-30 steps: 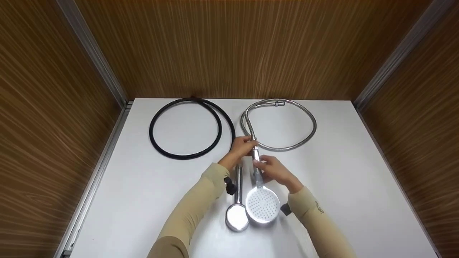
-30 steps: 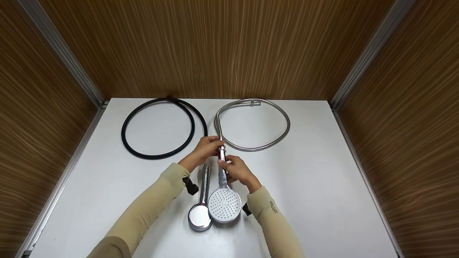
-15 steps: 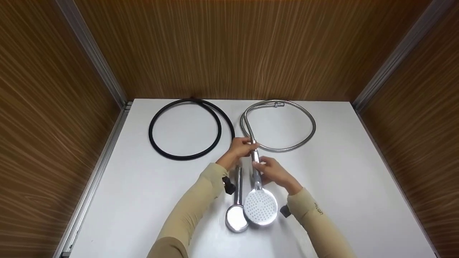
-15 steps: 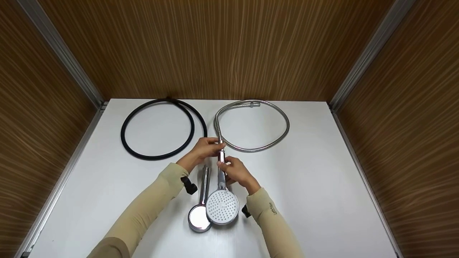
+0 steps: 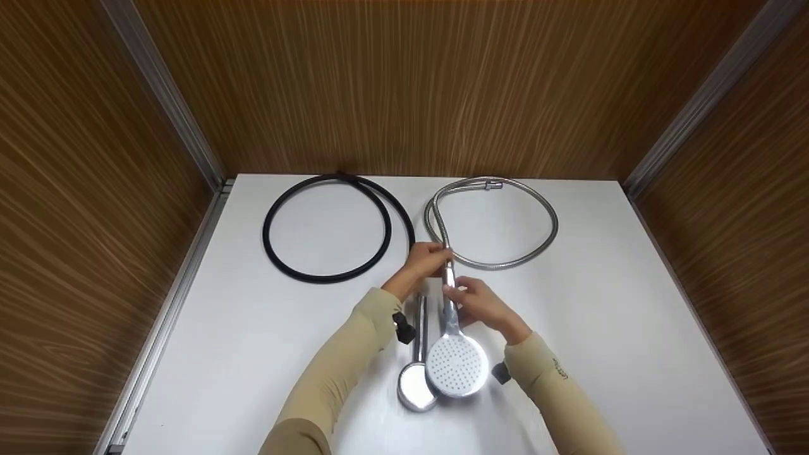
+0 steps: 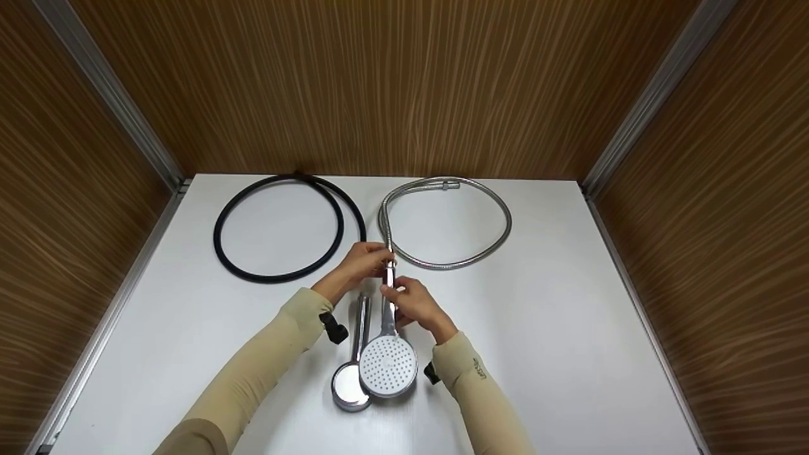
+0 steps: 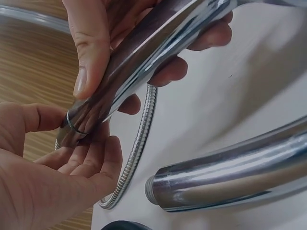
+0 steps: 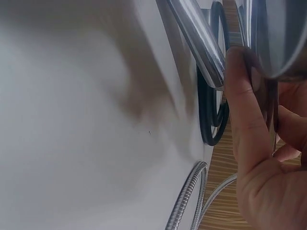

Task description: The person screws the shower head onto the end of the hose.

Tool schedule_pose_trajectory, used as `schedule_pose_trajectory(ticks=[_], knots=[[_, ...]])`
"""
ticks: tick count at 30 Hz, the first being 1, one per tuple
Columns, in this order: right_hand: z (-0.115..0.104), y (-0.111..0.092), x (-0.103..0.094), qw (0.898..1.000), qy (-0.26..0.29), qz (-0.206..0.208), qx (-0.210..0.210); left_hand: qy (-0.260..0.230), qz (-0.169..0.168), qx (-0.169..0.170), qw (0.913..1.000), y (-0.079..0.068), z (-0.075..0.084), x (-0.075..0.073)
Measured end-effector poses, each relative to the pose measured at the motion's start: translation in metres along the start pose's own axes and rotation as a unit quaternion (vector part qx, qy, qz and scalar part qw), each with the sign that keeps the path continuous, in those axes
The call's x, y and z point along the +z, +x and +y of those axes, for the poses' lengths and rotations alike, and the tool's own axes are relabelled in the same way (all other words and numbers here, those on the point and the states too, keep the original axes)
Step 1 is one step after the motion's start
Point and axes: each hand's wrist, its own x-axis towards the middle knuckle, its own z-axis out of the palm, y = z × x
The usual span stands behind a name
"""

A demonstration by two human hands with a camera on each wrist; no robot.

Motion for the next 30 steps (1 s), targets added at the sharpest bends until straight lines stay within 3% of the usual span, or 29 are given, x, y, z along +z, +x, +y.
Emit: schedule_pose_trajectory(ticks=[3,8,15,24,30], knots=[[-0.0015,0.001,-0.0003,1.0,0.005,-0.001,0.002,0.008,0.008,-0.005,0.9999,-0.0005,0.0007,0.0002],[-0.0016,0.0019,-0.0014,1.0,0.005,-0.001,0.004,0.003,-0.008,-0.015,0.9999,-0.0011,0.0019,-0.0023],[-0.003,0.0004,-0.001,1.0,0.007,-0.002,0.008,0.035,-0.027,0.002,0.999,-0.0007,0.0054,-0.003],[-0.0065,-0.0009,-0.0018,1.0,0.006,0.001,0.0,0.05,-0.019,0.014,0.9985,-0.0004,0.0067,-0.0018],[-0.0075,-0.0009,-0.003,1.0,0.005,0.005,0.006,0.043,-0.039,-0.003,0.9983,-0.0015,0.0081,-0.0059]])
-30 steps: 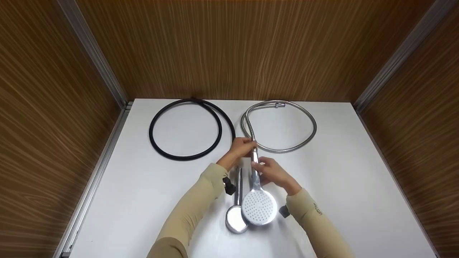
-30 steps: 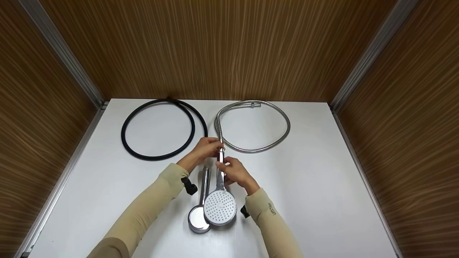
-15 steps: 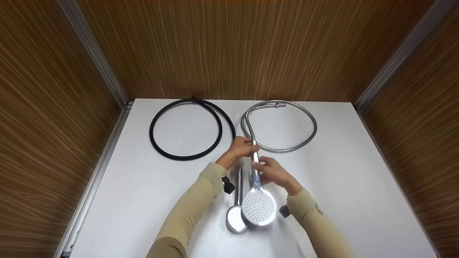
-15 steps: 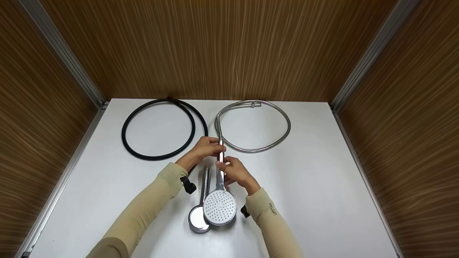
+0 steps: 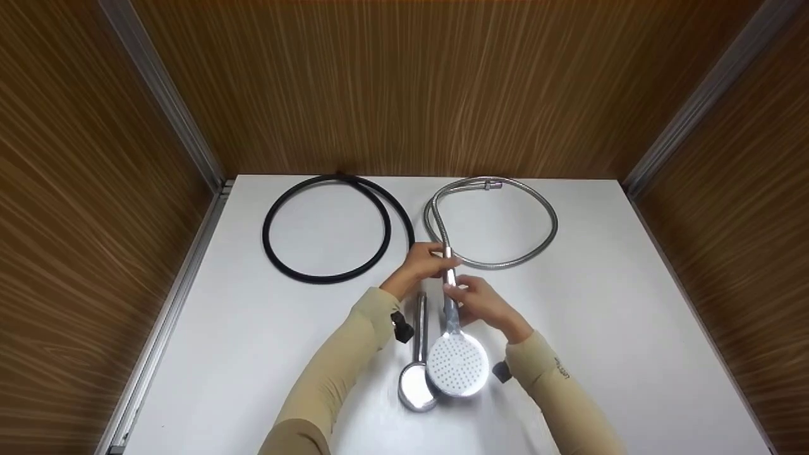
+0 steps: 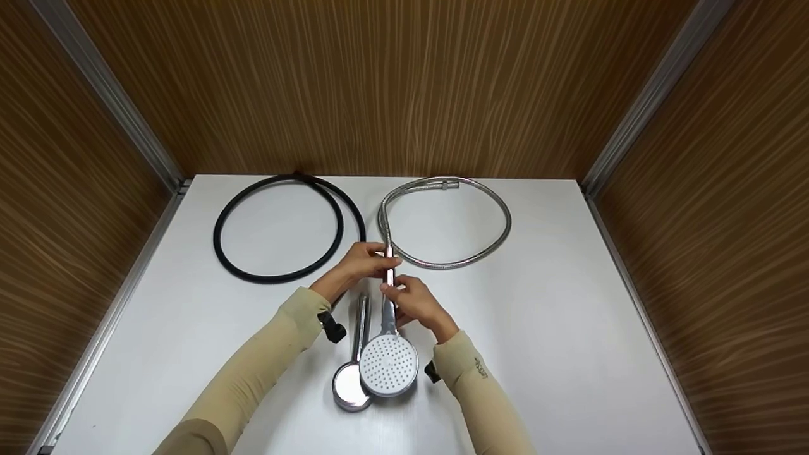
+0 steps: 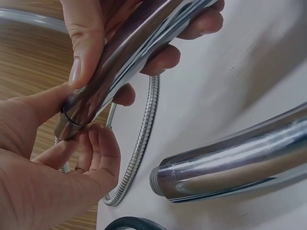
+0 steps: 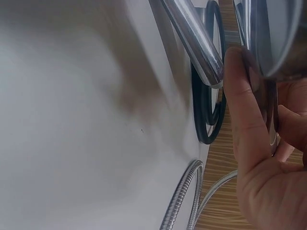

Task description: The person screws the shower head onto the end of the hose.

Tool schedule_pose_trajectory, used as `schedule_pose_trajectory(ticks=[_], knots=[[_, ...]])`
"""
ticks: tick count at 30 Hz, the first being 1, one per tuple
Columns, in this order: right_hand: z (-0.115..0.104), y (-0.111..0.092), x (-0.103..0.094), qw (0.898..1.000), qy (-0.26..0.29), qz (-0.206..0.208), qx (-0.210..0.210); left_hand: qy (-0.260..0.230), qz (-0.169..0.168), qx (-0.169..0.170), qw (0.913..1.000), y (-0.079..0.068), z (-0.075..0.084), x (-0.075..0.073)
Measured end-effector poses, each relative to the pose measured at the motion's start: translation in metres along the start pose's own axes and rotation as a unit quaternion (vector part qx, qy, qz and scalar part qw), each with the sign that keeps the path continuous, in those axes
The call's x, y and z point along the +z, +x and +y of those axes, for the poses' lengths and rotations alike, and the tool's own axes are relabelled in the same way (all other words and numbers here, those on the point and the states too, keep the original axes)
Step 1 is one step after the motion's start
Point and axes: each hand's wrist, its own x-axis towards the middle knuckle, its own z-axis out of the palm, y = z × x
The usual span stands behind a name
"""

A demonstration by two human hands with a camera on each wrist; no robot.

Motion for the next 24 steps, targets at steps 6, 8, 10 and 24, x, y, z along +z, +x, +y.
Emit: schedule_pose_trajectory(ticks=[6,8,10,24], knots=[[0.0013,0.0005,0.0004,1.0,0.009,-0.006,0.005,-0.014,-0.013,0.003,0.9998,-0.0016,0.0,-0.0034],[0.002,0.0006,0.0006,1.0,0.009,-0.006,0.003,-0.023,-0.016,0.003,0.9996,-0.0018,-0.0002,-0.0037],[0.0024,0.0007,0.001,1.0,0.008,-0.006,0.003,-0.028,-0.016,0.004,0.9995,-0.0017,-0.0003,-0.0036],[-0.0033,-0.0001,-0.0001,1.0,-0.006,0.002,-0.004,-0.037,0.019,-0.006,0.9991,-0.0033,0.0031,0.0016]])
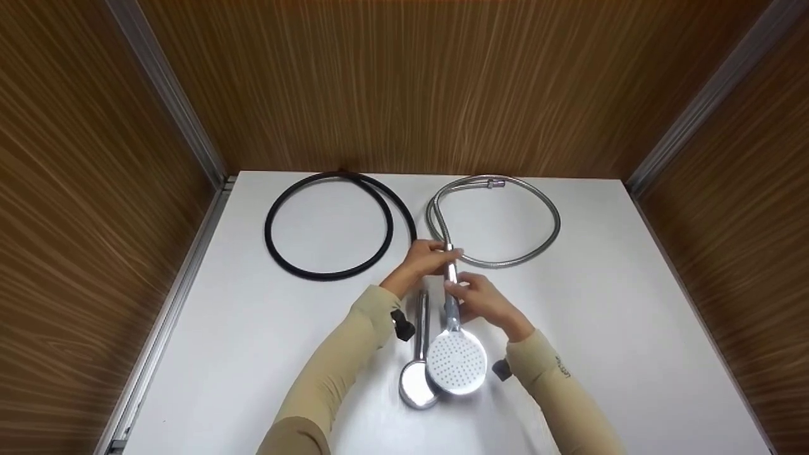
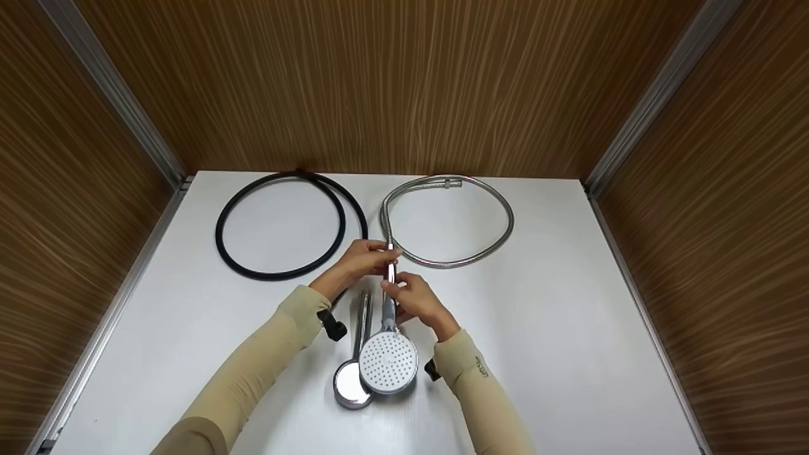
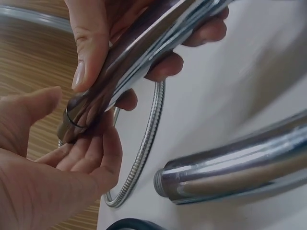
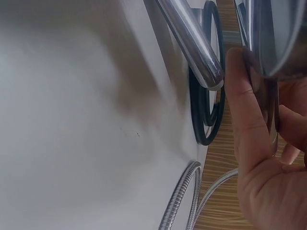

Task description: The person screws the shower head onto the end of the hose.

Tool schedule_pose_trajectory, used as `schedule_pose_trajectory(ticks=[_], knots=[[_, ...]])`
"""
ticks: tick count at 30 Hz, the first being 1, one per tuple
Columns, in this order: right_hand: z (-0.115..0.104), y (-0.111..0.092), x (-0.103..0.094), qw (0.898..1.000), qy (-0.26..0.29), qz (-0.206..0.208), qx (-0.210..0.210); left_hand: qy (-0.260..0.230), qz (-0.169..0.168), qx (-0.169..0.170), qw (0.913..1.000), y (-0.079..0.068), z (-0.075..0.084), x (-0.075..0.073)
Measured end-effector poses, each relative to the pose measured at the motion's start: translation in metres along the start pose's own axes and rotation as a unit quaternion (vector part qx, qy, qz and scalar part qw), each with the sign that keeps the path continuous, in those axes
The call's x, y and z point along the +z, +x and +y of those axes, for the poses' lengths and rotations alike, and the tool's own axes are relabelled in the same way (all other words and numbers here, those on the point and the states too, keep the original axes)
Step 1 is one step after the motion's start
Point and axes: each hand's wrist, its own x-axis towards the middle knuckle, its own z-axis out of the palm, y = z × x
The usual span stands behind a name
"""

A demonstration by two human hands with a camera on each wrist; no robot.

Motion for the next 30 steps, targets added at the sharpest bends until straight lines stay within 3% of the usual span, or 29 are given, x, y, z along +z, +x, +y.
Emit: schedule_pose_trajectory(ticks=[11,18,30], knots=[[-0.0013,0.0013,-0.0004,1.0,0.002,0.007,0.013,-0.05,0.001,-0.02,0.9985,0.002,0.0,-0.0011],[-0.0014,0.0012,0.0001,1.0,0.012,0.003,0.003,-0.035,0.013,-0.02,0.9991,-0.0009,-0.0003,0.0017],[-0.0007,-0.0014,-0.0017,1.0,0.007,0.008,0.009,0.005,-0.017,-0.028,0.9994,-0.0033,-0.0026,-0.0006]])
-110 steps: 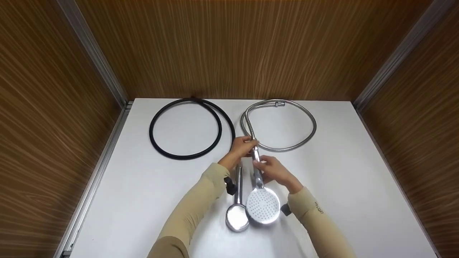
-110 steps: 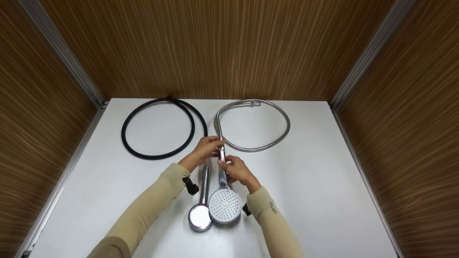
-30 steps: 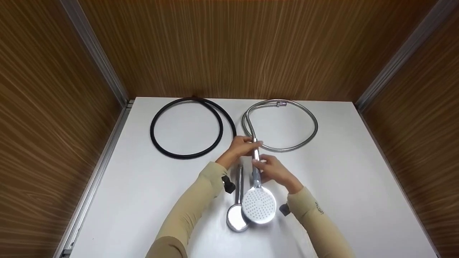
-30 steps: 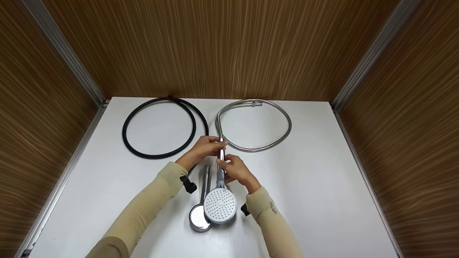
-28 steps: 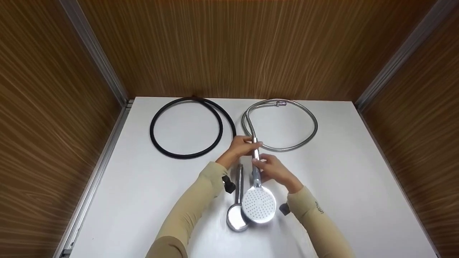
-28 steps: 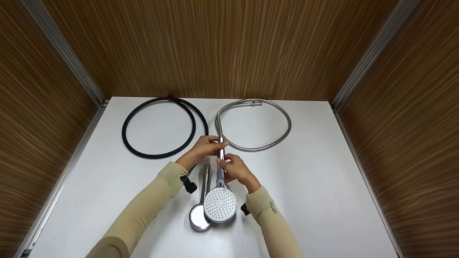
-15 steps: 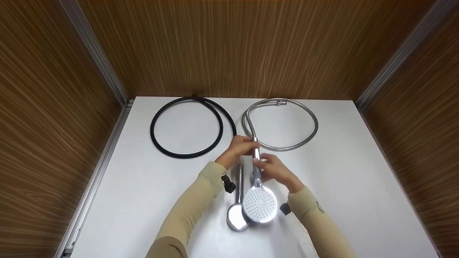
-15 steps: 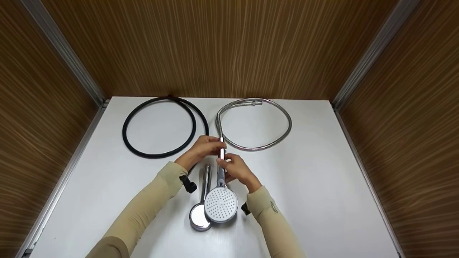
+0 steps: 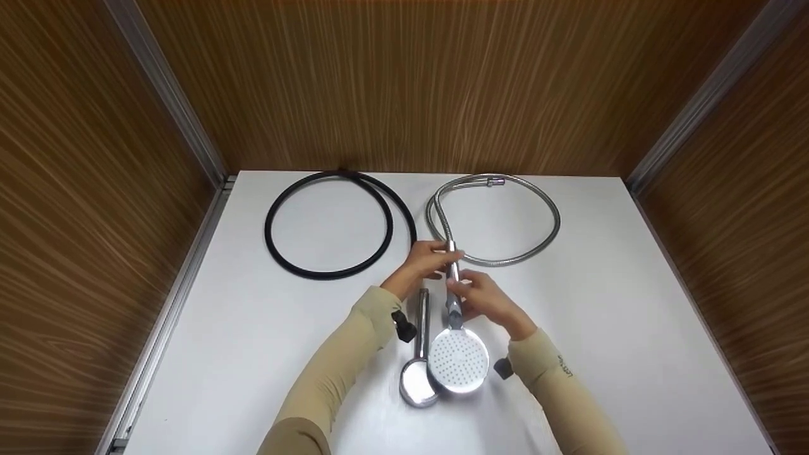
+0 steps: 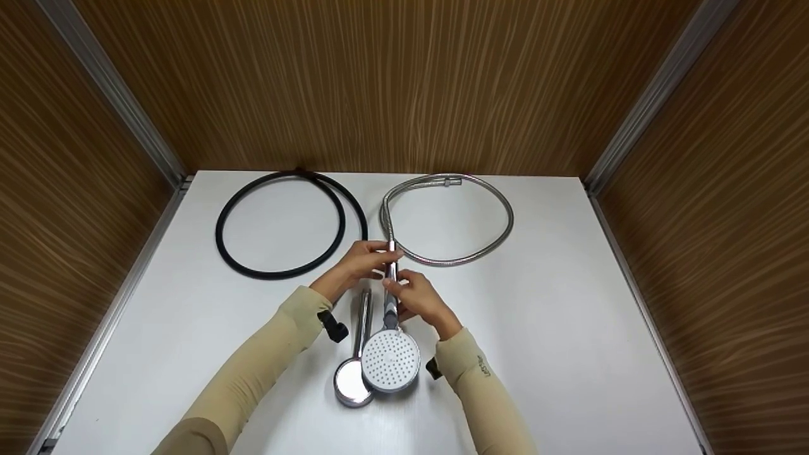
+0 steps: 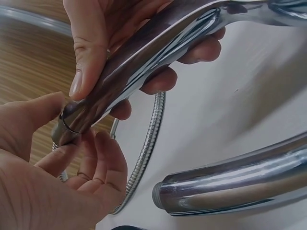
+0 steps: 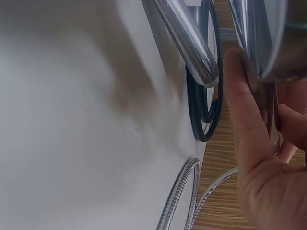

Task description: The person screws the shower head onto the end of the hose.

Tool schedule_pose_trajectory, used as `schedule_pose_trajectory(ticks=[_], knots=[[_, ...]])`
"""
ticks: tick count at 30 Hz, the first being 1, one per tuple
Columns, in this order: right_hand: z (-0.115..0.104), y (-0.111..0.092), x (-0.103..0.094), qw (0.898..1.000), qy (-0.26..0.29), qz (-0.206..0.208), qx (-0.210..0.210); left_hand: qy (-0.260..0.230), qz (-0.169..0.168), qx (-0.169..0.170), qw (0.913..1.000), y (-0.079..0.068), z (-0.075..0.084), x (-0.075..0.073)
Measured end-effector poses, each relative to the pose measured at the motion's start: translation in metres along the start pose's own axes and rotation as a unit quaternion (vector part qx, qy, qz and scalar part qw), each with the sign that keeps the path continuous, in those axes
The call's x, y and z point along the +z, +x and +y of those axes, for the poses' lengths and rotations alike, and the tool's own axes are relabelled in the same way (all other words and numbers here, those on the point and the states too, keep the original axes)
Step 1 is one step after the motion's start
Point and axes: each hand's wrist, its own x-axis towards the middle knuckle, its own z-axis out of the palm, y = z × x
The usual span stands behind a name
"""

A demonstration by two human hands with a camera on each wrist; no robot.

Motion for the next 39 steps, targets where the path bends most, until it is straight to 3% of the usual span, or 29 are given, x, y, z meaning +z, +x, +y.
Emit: schedule_pose_trajectory(ticks=[8,30,39], knots=[[0.0012,-0.0002,-0.0007,1.0,-0.01,-0.004,-0.008,-0.026,-0.003,0.012,0.9996,-0.0019,-0.0003,-0.0025],[0.0003,-0.0018,0.0005,1.0,0.001,-0.006,-0.008,-0.041,-0.013,0.022,0.9989,-0.0012,0.0004,-0.0027],[0.0008,-0.0004,-0.0012,1.0,-0.001,-0.012,-0.013,-0.022,-0.008,0.014,0.9996,-0.0006,0.0022,-0.0025]])
